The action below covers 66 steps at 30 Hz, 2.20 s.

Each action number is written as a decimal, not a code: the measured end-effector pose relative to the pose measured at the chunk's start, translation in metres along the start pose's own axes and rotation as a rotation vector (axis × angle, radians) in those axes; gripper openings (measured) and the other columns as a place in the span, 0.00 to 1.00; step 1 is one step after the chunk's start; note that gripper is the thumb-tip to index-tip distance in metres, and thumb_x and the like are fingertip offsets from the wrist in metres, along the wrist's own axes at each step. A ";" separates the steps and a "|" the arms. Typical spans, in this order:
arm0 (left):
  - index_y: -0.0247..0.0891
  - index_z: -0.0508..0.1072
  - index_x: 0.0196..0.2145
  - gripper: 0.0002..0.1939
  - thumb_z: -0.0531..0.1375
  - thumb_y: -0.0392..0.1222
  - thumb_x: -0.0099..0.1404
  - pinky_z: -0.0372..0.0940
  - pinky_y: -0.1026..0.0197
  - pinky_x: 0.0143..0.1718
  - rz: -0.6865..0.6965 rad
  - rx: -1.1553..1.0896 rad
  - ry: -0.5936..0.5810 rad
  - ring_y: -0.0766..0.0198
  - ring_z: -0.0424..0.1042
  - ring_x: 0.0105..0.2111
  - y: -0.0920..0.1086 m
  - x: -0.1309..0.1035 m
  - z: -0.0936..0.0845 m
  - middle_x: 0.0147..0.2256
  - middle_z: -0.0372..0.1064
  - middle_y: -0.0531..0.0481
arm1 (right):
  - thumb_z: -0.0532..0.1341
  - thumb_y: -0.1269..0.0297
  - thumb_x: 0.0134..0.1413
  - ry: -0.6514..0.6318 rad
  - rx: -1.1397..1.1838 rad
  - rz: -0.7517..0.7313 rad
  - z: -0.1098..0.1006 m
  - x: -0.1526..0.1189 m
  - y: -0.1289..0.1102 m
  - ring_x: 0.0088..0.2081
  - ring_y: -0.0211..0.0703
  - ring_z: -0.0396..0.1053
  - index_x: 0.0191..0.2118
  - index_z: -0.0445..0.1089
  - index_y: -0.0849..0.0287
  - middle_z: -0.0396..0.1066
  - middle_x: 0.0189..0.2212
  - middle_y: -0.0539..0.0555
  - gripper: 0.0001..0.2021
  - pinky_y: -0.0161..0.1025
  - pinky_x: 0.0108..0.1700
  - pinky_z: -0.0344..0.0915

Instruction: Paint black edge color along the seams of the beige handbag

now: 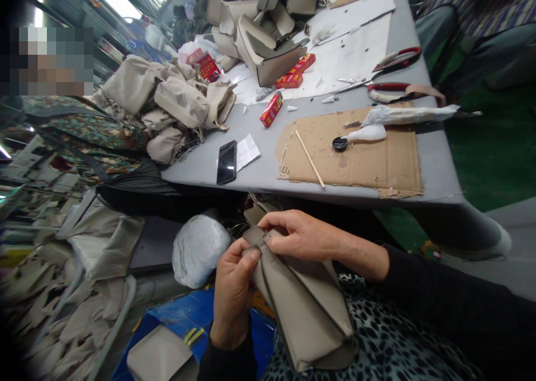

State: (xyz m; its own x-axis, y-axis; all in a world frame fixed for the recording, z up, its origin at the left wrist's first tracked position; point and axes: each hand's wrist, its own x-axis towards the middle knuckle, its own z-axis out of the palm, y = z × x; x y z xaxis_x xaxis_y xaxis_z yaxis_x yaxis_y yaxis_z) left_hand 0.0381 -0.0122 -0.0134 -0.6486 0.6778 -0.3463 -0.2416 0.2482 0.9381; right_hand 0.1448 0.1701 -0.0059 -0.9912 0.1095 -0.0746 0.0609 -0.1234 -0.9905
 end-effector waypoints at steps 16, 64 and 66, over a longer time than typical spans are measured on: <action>0.37 0.70 0.26 0.10 0.66 0.43 0.58 0.54 0.66 0.24 0.025 -0.044 0.117 0.69 0.55 0.23 -0.002 -0.003 0.021 0.23 0.59 0.56 | 0.61 0.63 0.58 -0.024 0.138 -0.009 -0.007 -0.002 0.009 0.36 0.40 0.65 0.45 0.69 0.60 0.69 0.35 0.50 0.11 0.37 0.40 0.63; 0.37 0.69 0.27 0.14 0.64 0.47 0.66 0.57 0.65 0.30 0.106 0.127 -0.040 0.65 0.60 0.28 0.003 0.002 0.010 0.25 0.59 0.55 | 0.62 0.65 0.48 0.260 0.042 0.041 0.016 -0.003 0.012 0.26 0.34 0.52 0.33 0.69 0.60 0.58 0.24 0.44 0.06 0.33 0.27 0.50; 0.37 0.69 0.27 0.14 0.64 0.47 0.66 0.58 0.65 0.30 0.104 0.111 -0.040 0.65 0.61 0.28 0.003 0.002 0.010 0.25 0.59 0.55 | 0.61 0.65 0.48 0.255 0.043 0.044 0.016 -0.003 0.011 0.26 0.34 0.52 0.33 0.69 0.60 0.59 0.24 0.44 0.06 0.33 0.27 0.50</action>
State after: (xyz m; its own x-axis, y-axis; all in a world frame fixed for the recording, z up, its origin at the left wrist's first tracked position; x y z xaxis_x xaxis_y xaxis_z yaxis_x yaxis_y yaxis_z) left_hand 0.0431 -0.0029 -0.0116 -0.6365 0.7299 -0.2491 -0.0924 0.2486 0.9642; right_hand 0.1470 0.1526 -0.0151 -0.9256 0.3479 -0.1493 0.0924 -0.1750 -0.9802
